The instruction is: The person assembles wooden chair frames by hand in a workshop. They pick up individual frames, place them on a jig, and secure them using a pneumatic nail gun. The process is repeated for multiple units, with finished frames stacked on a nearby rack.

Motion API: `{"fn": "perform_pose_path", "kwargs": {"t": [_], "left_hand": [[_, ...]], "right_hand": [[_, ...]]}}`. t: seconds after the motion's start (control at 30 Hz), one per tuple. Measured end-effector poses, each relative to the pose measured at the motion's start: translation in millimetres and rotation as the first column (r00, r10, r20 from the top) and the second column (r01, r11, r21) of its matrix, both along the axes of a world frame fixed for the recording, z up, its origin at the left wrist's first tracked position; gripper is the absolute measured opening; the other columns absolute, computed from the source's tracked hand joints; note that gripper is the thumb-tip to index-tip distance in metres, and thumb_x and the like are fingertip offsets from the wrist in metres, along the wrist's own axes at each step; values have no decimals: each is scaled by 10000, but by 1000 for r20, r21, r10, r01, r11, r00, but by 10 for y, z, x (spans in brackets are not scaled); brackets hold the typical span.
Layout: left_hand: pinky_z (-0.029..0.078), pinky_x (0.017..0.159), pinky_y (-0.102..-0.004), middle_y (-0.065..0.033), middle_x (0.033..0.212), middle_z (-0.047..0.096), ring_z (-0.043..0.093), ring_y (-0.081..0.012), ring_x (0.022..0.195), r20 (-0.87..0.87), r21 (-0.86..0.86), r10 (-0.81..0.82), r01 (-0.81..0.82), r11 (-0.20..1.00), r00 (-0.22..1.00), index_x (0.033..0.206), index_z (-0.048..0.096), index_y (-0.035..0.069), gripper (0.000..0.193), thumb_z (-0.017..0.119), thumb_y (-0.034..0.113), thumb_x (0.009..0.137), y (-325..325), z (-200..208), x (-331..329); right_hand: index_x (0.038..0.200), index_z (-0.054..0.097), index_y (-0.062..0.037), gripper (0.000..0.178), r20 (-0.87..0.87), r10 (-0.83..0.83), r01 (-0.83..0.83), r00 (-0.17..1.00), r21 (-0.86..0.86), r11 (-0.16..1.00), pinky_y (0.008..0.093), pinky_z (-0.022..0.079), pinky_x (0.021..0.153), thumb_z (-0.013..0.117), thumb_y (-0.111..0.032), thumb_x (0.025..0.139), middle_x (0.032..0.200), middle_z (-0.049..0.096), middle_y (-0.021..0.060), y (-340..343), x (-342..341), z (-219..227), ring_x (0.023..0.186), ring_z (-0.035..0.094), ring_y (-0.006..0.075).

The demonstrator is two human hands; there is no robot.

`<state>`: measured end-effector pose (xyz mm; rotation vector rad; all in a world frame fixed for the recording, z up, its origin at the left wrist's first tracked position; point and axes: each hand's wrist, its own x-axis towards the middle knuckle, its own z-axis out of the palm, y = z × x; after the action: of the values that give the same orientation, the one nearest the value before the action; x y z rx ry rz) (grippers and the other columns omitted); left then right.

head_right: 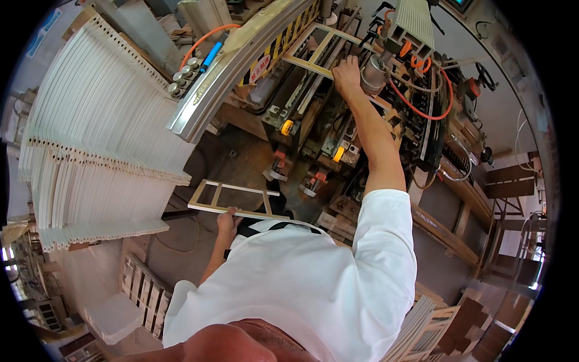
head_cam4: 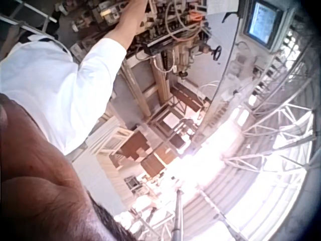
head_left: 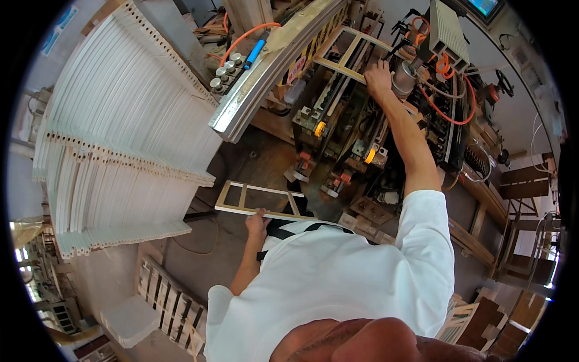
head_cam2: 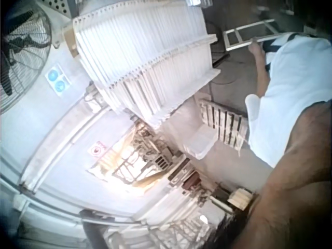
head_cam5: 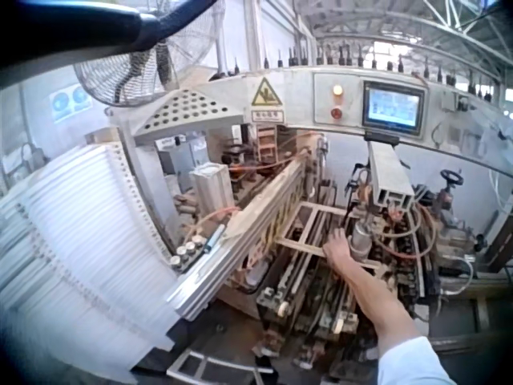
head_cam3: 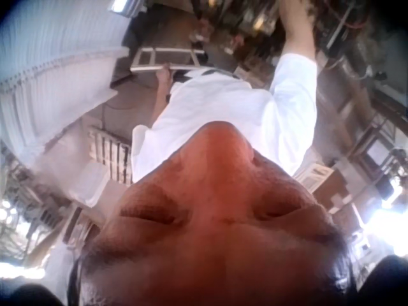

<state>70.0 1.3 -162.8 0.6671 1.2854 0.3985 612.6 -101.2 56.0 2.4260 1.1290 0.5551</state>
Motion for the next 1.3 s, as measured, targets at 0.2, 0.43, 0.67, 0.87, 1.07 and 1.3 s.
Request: {"fn": "perform_pose_path", "kwargs": {"t": [0.2, 0.43, 0.67, 0.87, 1.07, 1.3], "left_hand": [[539, 761, -393, -114, 1014, 623, 644, -241, 949, -3, 73, -7, 7, 997, 1000, 1165, 499, -23, 349, 642, 91, 867, -102, 310, 4], [520, 831, -330, -137, 1070, 613, 628, -232, 999, -5, 255, -88, 86, 963, 996, 1239, 432, -64, 415, 607, 63, 884, -226, 1043, -166], [482, 857, -293, -127, 1072, 634, 616, -199, 1000, 10, 655, -191, 138, 743, 982, 1208, 486, -70, 361, 590, 73, 893, -135, 1686, -822], [509, 832, -322, -115, 1041, 634, 619, -201, 958, 68, 799, -159, 41, 600, 985, 1164, 526, -60, 303, 561, 98, 908, 149, 2969, -1620], [537, 737, -313, -125, 1019, 628, 640, -203, 891, 195, 928, 84, -212, 308, 977, 1163, 544, -34, 437, 622, 302, 893, 489, 4127, -2516], [547, 766, -292, -141, 1093, 628, 642, -214, 956, 390, 881, 130, -410, 237, 912, 1206, 508, -31, 381, 540, 243, 944, 2053, 4998, -3424]], "right_hand": [[869, 726, -110, 130, -18, -36, 35, 999, -51, 998, 455, 304, 970, 636, -162, 790, 971, 617, 112, -11, -10, -2, 1020, 490, 301], [917, 727, -115, 167, -29, -88, 85, 996, -66, 994, 467, 293, 982, 604, -157, 812, 1038, 624, 114, 32, -64, 63, 1064, 489, 310], [910, 725, -200, 178, 68, -52, 56, 996, -56, 997, 432, 374, 857, 571, -225, 824, 1009, 663, 46, 86, 75, -112, 1036, 558, 249], [804, 689, -129, 187, 69, 24, -27, 997, 49, 998, 445, 433, 835, 606, -294, 829, 886, 668, 115, -25, 156, -147, 957, 602, 300], [1080, 639, -18, 328, -179, 80, -40, 981, 218, 975, 516, 409, 943, 687, -206, 816, 1163, 573, 213, 396, -425, 140, 1101, 514, 390], [1014, 640, -34, 192, -377, 578, -144, 724, 736, 661, 455, 483, 830, 617, -181, 893, 1204, 560, 137, 618, -2016, 355, 1040, 564, 340]]}}
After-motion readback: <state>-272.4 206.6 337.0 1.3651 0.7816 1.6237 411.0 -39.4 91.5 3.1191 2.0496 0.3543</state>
